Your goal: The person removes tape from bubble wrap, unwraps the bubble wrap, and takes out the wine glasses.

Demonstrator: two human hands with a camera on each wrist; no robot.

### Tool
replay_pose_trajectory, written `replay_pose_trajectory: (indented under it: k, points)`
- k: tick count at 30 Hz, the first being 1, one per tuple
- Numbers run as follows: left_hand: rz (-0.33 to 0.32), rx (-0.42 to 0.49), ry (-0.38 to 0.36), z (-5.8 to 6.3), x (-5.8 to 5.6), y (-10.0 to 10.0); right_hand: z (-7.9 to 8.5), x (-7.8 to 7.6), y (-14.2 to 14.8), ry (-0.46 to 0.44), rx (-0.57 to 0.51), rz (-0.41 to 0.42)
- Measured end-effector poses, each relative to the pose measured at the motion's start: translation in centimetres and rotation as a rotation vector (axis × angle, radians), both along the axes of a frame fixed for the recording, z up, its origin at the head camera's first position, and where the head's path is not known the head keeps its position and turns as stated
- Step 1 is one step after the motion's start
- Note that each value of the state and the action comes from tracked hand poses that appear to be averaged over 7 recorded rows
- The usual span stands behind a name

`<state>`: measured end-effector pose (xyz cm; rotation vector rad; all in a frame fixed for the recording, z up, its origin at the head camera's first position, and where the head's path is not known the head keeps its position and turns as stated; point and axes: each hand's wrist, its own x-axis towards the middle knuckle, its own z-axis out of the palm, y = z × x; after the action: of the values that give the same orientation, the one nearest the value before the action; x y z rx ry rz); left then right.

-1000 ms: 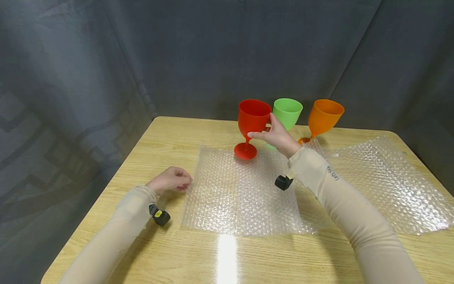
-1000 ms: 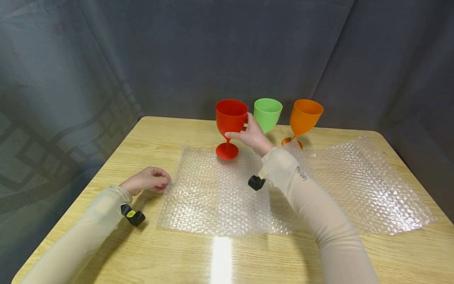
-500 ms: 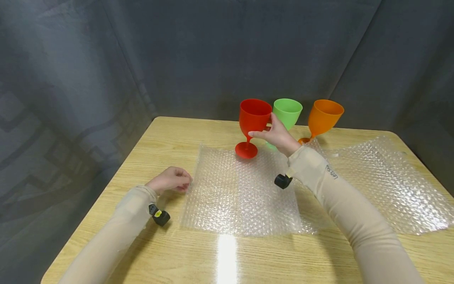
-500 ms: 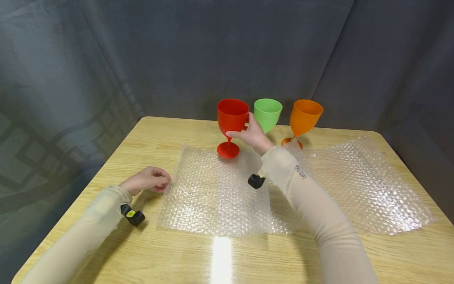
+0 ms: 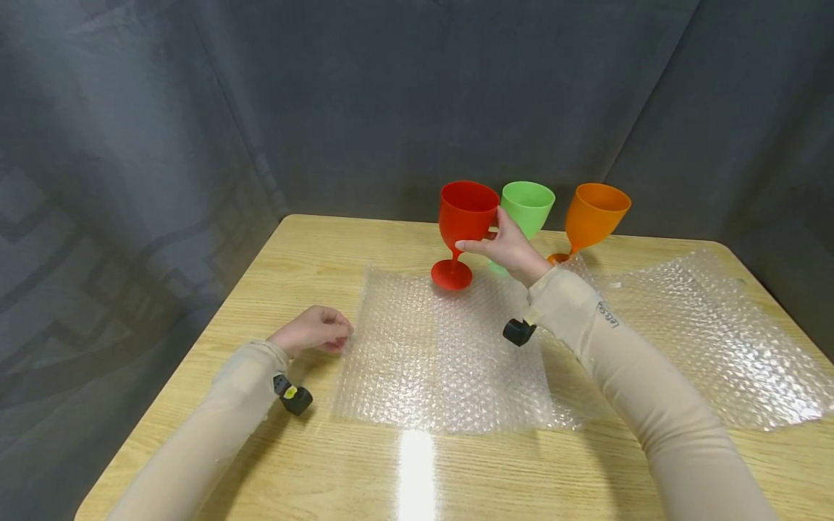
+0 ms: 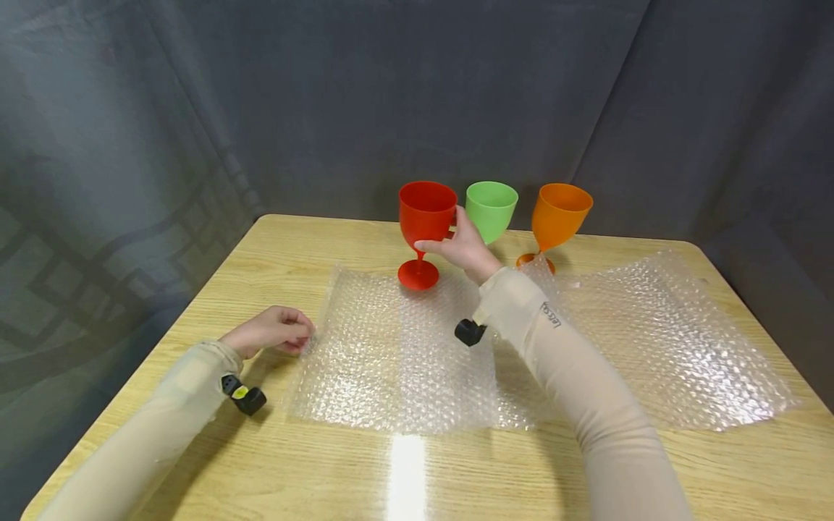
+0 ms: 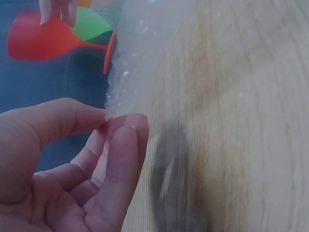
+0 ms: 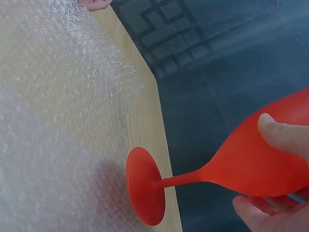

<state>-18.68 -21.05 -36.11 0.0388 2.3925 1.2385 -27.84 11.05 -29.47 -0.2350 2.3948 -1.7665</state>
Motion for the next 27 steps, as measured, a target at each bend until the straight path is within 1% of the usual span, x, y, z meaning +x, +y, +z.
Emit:
replay_pose_trajectory:
  k: [12,21,27]
  points:
    - [-0.003,0.005,0.001,-0.17,0.02,-0.06,-0.14,-0.19,-0.05,0.001,0.003,-0.001]
    - [0.014,0.007,-0.008,-0.57,-0.1,-0.07,-0.25,-0.38,-0.02,-0.009,-0.002,-0.01]
    - [0.017,0.001,-0.004,-0.65,-0.15,-0.01,-0.32,-0.48,0.03,0.004,0.004,-0.016]
